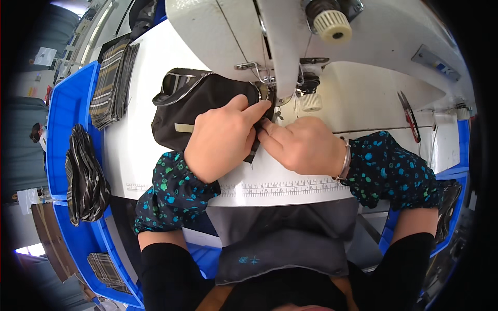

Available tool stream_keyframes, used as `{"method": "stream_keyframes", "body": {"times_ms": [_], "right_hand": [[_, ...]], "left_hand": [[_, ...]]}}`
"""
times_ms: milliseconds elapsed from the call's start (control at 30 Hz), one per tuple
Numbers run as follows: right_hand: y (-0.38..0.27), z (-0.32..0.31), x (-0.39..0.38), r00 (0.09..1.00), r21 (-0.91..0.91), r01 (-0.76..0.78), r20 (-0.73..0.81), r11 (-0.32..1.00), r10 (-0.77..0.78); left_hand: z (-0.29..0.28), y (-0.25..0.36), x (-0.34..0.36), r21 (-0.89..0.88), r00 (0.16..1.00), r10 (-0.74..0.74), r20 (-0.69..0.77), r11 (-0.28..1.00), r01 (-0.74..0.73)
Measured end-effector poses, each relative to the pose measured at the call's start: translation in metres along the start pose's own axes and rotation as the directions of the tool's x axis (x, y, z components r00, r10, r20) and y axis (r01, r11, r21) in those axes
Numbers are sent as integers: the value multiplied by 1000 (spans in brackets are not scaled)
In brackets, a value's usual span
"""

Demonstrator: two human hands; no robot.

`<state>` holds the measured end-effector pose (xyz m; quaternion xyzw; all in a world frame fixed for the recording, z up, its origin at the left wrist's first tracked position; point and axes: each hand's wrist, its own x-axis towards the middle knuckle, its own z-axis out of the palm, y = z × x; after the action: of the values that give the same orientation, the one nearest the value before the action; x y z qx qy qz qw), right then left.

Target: The person operates an industrial sewing machine to stitch zippers onto small fabric pouches. They align the zipper with the plaid fabric, guide the material under the presser foot, and sew along the edge. After completing the seam, they cut the thread and place the finished pouch into a blue bin before picking up the next item.

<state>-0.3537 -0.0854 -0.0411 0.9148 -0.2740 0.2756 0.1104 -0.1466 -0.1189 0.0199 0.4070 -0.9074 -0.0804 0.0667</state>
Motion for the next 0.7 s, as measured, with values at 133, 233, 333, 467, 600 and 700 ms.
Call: {"method": "stream_keyframes", "body": {"times_ms": [133, 233, 333, 467, 600, 700], "right_hand": [[-2, 0, -1, 997, 62, -36, 65, 997, 32], [-1, 2, -1, 996, 80, -20, 83, 997, 14], [-2, 1, 0, 996, 59, -21, 85, 998, 16], [-1, 1, -2, 994, 73, -29, 108, 997, 21], [0, 3, 1, 999, 83, -22, 28, 996, 20], [3, 3, 2, 1000, 88, -27, 1, 996, 27]], "left_hand": [[0, 3, 3, 68, 999, 24, 25, 997, -25], [2, 4, 4, 79, 999, 32, 34, 996, -35], [3, -1, 5, 4, 998, 59, 22, 998, -59], [2, 3, 8, -118, 998, 7, 63, 993, 0], [2, 3, 9, -166, 998, -4, 63, 986, 14], [7, 0, 10, -170, 1000, 5, 19, 985, -1]]}}
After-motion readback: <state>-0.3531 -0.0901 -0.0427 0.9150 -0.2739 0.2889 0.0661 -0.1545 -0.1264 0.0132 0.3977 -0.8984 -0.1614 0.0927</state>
